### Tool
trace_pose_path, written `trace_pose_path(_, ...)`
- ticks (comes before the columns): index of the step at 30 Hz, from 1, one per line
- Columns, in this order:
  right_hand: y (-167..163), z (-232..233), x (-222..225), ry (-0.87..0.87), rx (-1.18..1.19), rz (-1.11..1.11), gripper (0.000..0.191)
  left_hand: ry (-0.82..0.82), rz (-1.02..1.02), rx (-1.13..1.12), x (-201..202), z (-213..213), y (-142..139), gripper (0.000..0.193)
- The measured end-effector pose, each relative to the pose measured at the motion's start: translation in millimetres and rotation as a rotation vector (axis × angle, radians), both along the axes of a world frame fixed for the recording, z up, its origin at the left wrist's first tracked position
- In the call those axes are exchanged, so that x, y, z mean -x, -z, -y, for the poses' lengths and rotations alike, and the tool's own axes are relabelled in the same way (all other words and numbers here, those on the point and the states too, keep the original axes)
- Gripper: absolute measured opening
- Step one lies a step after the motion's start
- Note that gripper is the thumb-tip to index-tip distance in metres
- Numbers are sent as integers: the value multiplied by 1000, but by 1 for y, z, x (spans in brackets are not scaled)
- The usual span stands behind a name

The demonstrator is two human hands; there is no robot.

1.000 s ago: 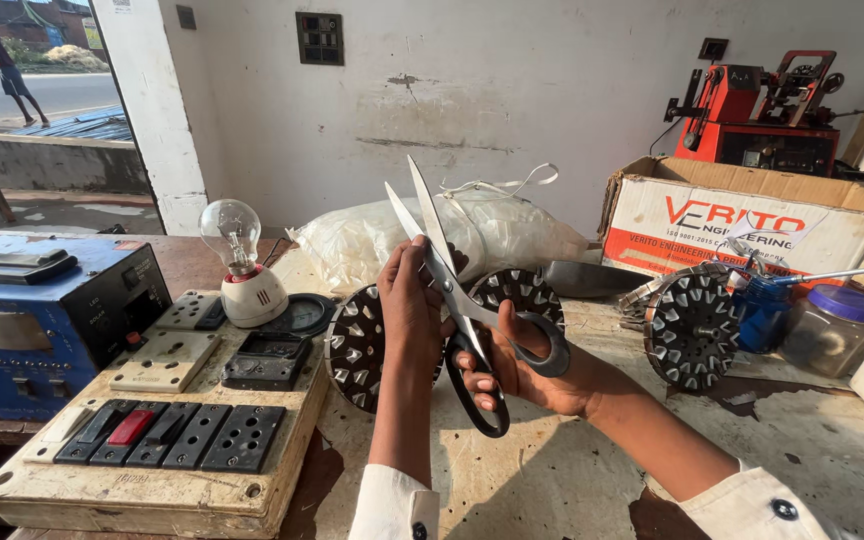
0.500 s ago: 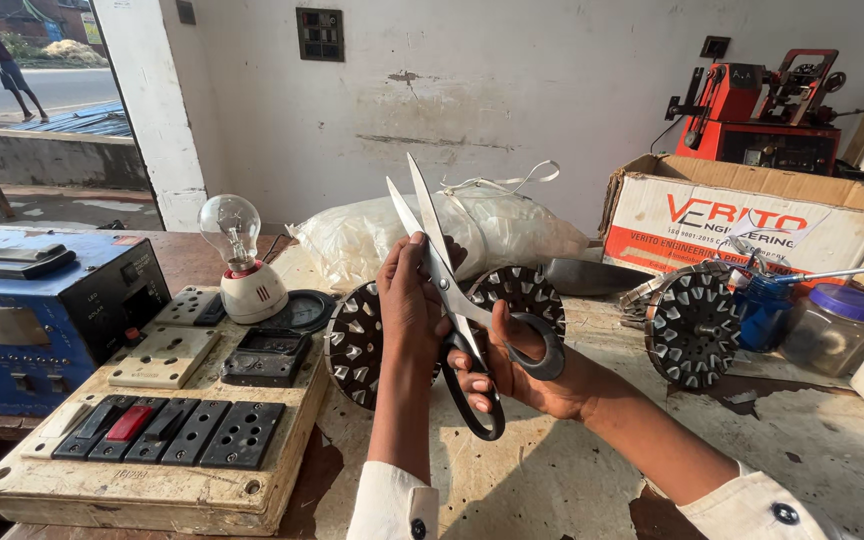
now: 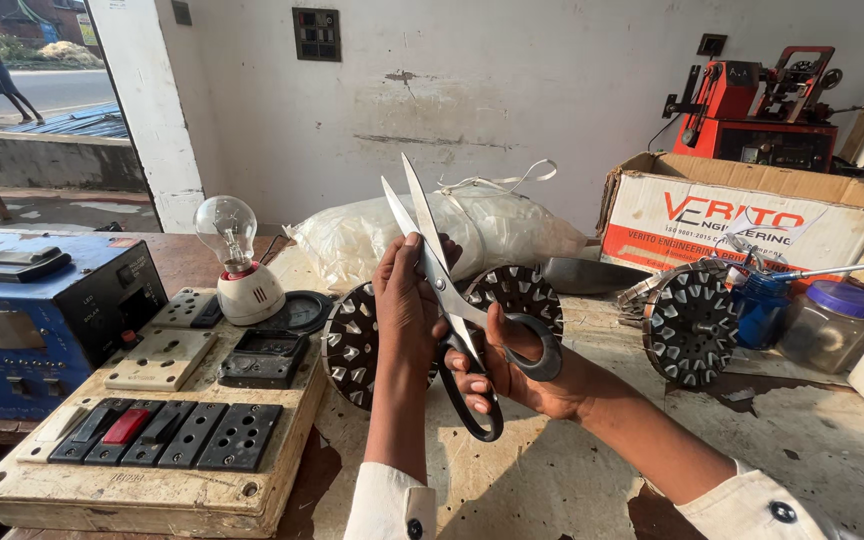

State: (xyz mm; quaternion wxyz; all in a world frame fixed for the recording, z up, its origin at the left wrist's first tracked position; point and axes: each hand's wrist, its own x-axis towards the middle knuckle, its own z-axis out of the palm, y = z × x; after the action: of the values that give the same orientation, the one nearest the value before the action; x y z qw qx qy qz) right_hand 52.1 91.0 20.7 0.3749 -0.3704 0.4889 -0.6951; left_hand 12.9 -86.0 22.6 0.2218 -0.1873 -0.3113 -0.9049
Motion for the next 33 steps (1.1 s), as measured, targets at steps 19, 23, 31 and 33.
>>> trace_pose_path(19,3,-1,3,63,-5,51,83,-19,-116,-36,6,-2,5,24)
trace_pose_path(23,-1,3,-3,32,6,31,92,-25,-53,-16,5,-2,3,25)
trace_pose_path(31,-7,0,-11,-26,5,10,106,28,-23,47,-2,-4,2,33)
trace_pose_path(33,-6,1,-10,-52,10,-2,106,33,-19,38,-4,-4,0,36)
